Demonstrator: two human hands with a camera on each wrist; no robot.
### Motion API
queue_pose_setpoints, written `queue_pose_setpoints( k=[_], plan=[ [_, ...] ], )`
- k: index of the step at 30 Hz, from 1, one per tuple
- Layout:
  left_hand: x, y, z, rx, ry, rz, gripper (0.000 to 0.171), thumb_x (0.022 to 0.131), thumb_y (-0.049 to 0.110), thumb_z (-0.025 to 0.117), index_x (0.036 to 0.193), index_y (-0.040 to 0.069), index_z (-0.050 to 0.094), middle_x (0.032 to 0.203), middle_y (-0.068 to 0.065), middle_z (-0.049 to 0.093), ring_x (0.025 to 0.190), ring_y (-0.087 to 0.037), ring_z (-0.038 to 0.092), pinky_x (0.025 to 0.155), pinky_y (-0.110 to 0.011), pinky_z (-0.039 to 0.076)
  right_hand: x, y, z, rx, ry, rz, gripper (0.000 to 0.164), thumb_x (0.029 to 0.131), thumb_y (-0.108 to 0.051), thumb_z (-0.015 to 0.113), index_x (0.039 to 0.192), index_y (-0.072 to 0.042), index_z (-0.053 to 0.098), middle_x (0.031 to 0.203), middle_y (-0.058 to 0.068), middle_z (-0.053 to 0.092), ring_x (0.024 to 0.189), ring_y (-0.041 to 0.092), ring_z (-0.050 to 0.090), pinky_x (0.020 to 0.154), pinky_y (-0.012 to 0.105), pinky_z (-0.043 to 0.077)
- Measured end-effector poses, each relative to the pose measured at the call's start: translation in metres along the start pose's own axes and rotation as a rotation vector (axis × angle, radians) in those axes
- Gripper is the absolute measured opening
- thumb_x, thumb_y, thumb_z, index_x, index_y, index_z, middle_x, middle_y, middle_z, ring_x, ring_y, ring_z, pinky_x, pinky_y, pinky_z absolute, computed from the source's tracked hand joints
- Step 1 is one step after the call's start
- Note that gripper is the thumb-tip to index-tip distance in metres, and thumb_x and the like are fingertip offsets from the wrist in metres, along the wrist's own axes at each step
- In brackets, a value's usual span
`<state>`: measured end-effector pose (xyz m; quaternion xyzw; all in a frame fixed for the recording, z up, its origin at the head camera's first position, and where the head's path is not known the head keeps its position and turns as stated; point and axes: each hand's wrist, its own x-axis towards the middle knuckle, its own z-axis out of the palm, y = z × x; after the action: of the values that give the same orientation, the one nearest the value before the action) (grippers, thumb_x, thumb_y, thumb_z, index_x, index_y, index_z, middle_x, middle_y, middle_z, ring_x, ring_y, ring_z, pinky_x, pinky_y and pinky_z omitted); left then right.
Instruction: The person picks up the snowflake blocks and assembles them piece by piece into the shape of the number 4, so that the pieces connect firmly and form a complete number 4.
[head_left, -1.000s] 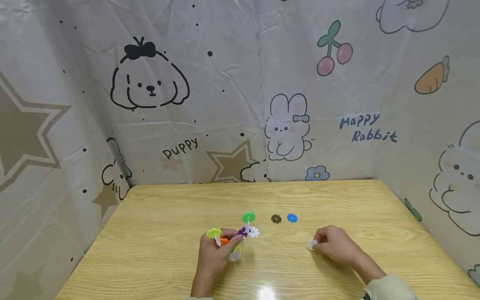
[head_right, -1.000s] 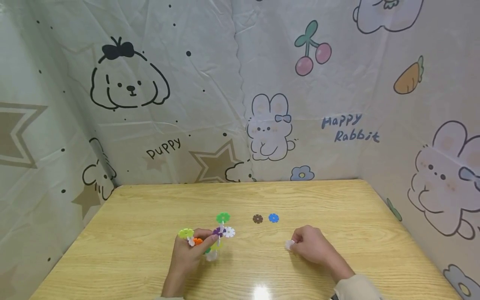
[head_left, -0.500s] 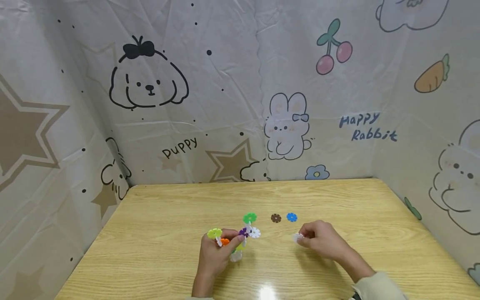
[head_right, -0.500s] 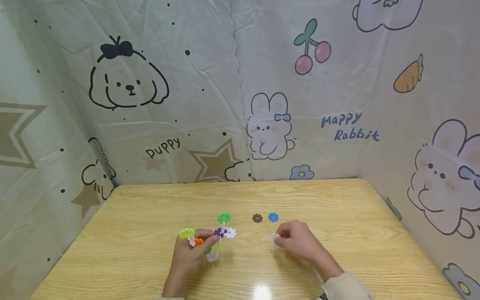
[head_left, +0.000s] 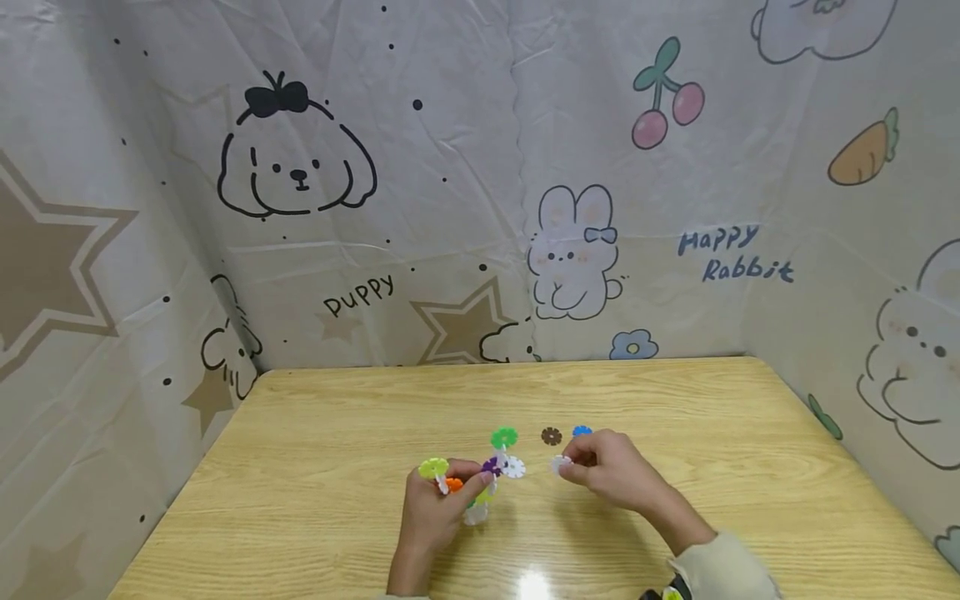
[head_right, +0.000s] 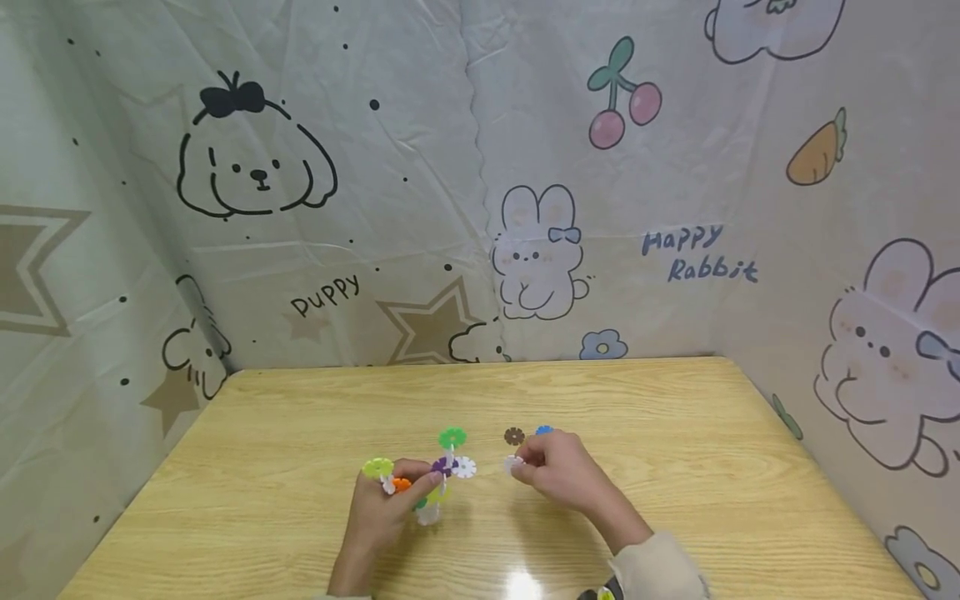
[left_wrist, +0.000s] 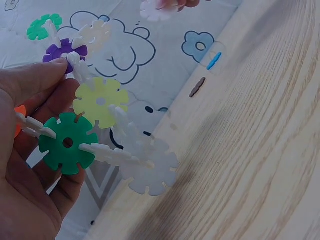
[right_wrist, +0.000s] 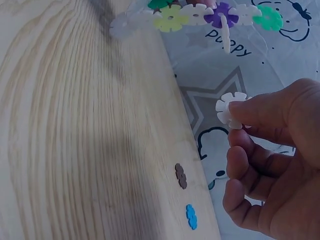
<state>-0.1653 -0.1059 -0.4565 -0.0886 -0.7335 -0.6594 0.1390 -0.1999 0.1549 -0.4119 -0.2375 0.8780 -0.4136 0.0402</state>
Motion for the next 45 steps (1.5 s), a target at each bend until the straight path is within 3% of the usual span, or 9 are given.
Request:
queue_pose_setpoints(
  k=[16, 31, 45],
  plan=[
    [0.000, 0.002, 0.002, -0.061, -0.009, -0.007, 0.008, 0.081, 0.007, 0.083, 0.086, 0.004, 0.078, 0.086, -0.005, 0.074, 0.076, -0.014, 0.066, 0.065, -0.023, 0.053, 0.006, -0.015, 0.010, 0.027, 0.001, -0.062, 0.007, 0.091, -0.014, 0.073, 0.084, -0.012, 0.071, 0.074, -0.006, 0.058, 0.067, 0.011, 0.051, 0.057, 0.026, 0.045],
    [-0.001, 0.003, 0.003, -0.052, -0.028, -0.040, 0.010, 0.082, 0.010, 0.083, 0.088, 0.004, 0.078, 0.088, -0.005, 0.075, 0.080, -0.015, 0.066, 0.070, -0.025, 0.054, 0.009, -0.017, 0.015, 0.068, -0.025, -0.086, 0.006, 0.091, -0.014, 0.074, 0.086, -0.009, 0.074, 0.074, -0.007, 0.062, 0.069, 0.011, 0.056, 0.060, 0.027, 0.049],
    [-0.001, 0.001, 0.002, -0.037, -0.038, -0.067, 0.011, 0.082, 0.011, 0.083, 0.088, 0.004, 0.078, 0.088, -0.004, 0.075, 0.082, -0.016, 0.066, 0.074, -0.025, 0.053, 0.008, -0.017, 0.025, 0.019, 0.059, -0.109, 0.004, 0.088, -0.009, 0.075, 0.085, -0.008, 0.076, 0.073, -0.009, 0.065, 0.064, 0.007, 0.054, 0.054, 0.026, 0.048]
  ],
)
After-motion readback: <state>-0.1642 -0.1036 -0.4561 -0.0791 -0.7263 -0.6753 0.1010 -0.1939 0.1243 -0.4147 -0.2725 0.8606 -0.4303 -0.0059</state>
